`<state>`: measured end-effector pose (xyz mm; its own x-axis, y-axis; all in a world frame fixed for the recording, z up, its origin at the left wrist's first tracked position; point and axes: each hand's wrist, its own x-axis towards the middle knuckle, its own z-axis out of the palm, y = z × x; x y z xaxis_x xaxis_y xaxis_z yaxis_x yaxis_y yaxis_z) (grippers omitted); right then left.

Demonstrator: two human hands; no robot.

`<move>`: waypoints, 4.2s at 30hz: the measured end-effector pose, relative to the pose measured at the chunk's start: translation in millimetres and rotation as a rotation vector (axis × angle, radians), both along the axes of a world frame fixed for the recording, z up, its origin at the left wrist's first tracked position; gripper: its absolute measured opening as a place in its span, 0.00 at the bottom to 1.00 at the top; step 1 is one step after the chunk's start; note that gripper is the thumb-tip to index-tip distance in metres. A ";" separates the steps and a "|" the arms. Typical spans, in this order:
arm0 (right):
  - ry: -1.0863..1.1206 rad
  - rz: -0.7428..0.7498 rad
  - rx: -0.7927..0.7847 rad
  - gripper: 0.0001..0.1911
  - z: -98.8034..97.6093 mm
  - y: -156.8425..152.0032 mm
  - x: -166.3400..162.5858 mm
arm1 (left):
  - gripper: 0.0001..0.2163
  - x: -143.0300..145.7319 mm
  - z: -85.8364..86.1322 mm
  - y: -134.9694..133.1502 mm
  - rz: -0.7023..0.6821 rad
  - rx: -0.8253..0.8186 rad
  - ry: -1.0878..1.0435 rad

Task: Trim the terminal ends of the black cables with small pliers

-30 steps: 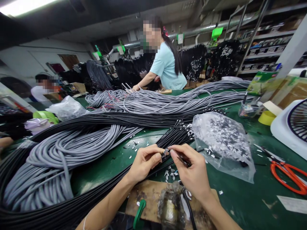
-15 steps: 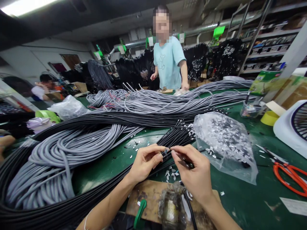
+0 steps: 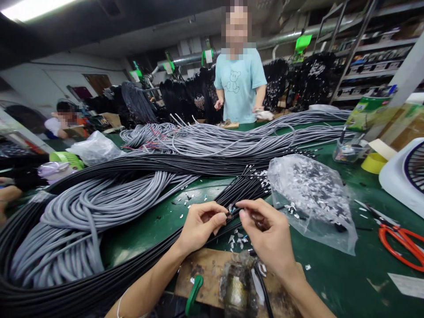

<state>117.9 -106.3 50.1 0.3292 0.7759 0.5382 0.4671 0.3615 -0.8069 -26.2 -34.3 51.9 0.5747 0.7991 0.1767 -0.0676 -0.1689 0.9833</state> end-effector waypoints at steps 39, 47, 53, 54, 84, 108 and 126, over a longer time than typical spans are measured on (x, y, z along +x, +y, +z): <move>-0.059 0.019 0.058 0.05 -3.1 0.0 -8.6 | 0.14 -1.5 -0.2 -3.3 -0.037 0.051 0.070; 0.006 0.101 -0.009 0.05 -4.9 2.0 -7.1 | 0.12 -2.6 2.3 -1.9 0.040 0.181 0.138; -0.079 0.067 0.074 0.04 -7.1 1.9 -8.0 | 0.12 -2.6 1.7 -3.1 -0.012 0.121 0.135; -0.112 0.048 0.089 0.04 -7.6 1.4 -7.9 | 0.11 -2.8 1.8 -3.2 0.011 0.175 0.157; 0.260 -0.016 -0.170 0.14 -8.3 5.7 -3.1 | 0.04 -2.8 -0.2 -2.6 0.215 0.701 0.179; -0.089 0.060 0.153 0.04 -5.9 -0.4 -13.3 | 0.16 3.4 -5.6 3.4 -0.199 -0.098 -0.178; -0.137 -0.081 0.071 0.06 -2.2 -1.7 -9.6 | 0.07 -0.4 -0.2 -2.9 0.026 0.312 0.130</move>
<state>108.3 -108.0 48.0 0.3093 0.7084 0.6345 0.6009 0.3715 -0.7077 -26.6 -37.2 51.7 0.5883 0.7328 0.3419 0.0631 -0.4631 0.8841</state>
